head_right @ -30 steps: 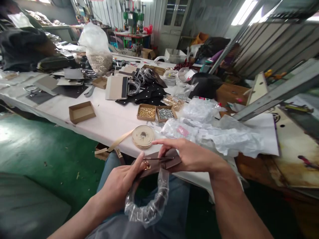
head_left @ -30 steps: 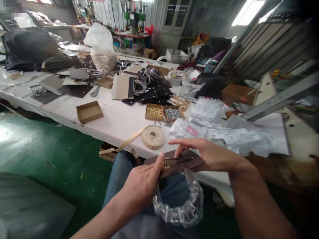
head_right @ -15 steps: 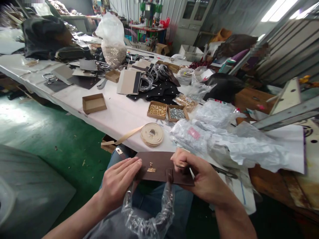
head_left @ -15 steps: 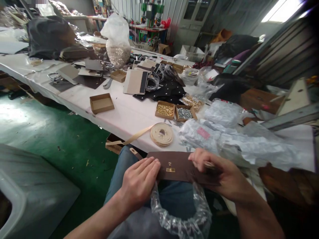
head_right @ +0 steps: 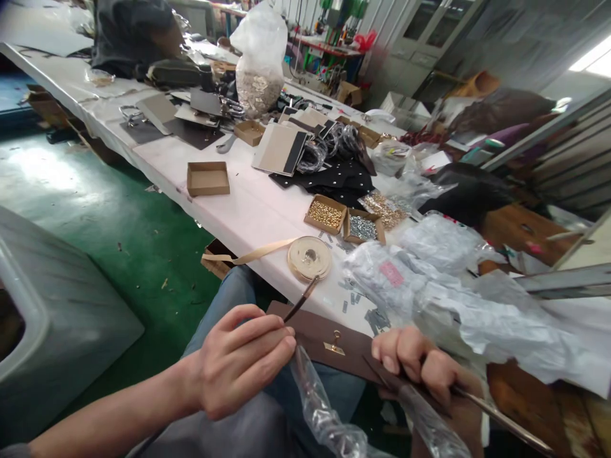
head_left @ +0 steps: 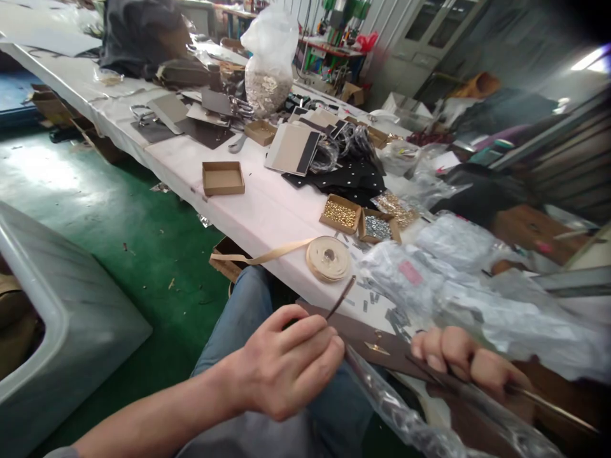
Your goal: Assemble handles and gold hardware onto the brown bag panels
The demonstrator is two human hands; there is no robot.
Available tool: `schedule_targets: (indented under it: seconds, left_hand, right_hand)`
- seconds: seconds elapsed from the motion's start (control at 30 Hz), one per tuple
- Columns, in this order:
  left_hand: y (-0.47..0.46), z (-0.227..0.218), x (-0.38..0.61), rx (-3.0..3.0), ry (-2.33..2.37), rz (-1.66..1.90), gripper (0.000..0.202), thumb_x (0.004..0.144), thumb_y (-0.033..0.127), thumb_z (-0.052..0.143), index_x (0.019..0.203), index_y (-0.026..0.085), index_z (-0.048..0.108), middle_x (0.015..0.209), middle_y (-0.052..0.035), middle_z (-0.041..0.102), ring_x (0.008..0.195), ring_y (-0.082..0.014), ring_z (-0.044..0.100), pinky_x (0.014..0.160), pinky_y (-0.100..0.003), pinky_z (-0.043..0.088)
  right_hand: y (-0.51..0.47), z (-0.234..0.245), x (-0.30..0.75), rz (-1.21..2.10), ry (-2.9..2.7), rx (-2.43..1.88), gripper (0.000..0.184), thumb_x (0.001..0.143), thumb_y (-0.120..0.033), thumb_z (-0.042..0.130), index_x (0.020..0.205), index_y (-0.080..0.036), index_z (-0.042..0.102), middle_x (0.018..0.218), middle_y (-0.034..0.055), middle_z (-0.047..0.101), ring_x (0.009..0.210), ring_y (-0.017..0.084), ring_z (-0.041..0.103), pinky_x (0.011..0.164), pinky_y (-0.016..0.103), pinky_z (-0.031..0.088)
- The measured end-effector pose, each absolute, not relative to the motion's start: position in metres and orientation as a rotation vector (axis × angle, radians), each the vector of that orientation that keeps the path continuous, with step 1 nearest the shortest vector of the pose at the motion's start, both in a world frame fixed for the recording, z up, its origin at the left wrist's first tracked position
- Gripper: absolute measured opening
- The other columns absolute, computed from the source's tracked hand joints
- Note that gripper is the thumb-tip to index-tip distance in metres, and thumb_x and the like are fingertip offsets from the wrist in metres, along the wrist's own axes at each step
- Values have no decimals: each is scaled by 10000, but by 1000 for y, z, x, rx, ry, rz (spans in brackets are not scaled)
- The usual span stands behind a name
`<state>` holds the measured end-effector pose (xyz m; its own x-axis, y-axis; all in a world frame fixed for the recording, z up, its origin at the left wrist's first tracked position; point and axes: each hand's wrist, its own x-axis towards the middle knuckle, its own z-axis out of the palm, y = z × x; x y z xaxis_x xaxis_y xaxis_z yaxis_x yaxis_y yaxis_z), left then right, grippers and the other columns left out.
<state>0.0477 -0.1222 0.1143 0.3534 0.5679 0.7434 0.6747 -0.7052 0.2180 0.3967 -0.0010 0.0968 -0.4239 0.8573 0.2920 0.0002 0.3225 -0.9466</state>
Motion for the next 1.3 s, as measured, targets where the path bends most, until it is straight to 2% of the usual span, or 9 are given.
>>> schedule_targets:
  seconds: [0.33,0.47,0.57,0.67,0.73,0.8,0.9,1.03,1.3]
  left_hand:
    - [-137,109,62,-2428,-1010,-1385,267,1082,182,660,1298,149,813,1375,-175,851,1359,-296,782,1030,-424,696]
    - [-130,110,57,-2459,-1066,-1498,256,1081,246,715,1316,185,795,1221,-128,890,1264,-299,822,1112,-469,669]
    - [-118,104,46,-2467,-1190,-1615,405,1057,425,800,1372,173,755,1065,-121,886,1219,-331,839,1265,-554,573]
    - [-105,86,29,-2593,-1281,-1632,526,1033,509,820,1435,192,701,1124,-145,880,1204,-351,843,1371,-638,441]
    - [-94,71,17,-2704,-1310,-1533,479,1061,467,784,1439,193,674,1158,-150,871,1117,-326,857,1331,-627,494]
    - [-77,59,8,-2775,-1419,-1374,370,1118,430,694,1392,182,673,1113,-140,858,1001,-297,858,1152,-533,639]
    - [-35,58,2,-2759,-1768,-1168,318,1174,444,575,1327,191,694,1111,-141,839,989,-296,836,921,-402,662]
    - [42,70,6,-2652,-2111,-1003,337,1158,482,576,1160,200,759,1134,-155,835,1084,-330,798,957,-404,602]
    - [127,42,12,-2480,-2459,-634,424,1095,555,632,1094,170,810,1146,-195,854,1042,-340,791,877,-380,558]
  right_hand:
    - [-19,95,385,1174,-1434,-729,652,1047,-483,686,657,-221,234,686,-11,105,555,220,287,549,414,368]
    - [-14,95,379,1112,-1494,-812,627,1082,-611,594,706,-233,264,693,-27,121,524,195,278,505,369,332]
    - [-10,85,371,1222,-1463,-940,652,937,-638,825,729,-259,337,713,-18,305,579,200,419,509,361,393]
    - [-6,66,358,1291,-1396,-1100,726,673,-469,1065,785,-277,374,762,-26,451,696,226,548,627,393,514]
    - [2,56,348,1337,-1352,-1096,778,644,-431,1080,792,-272,333,772,-33,478,707,210,551,650,373,518]
    - [15,50,339,1399,-1323,-1089,753,673,-405,1071,798,-268,341,834,-23,540,745,195,564,661,343,510]
    - [47,49,327,1395,-1285,-1169,616,700,-401,1077,825,-263,489,868,-24,634,782,191,612,718,336,544]
    - [102,46,314,1404,-1177,-1292,650,636,-453,1112,1076,-257,676,958,4,790,881,272,751,857,419,636]
    - [170,1,299,1104,-1292,-1480,899,580,-530,1095,1325,-203,713,1106,72,846,1022,307,780,915,429,639]
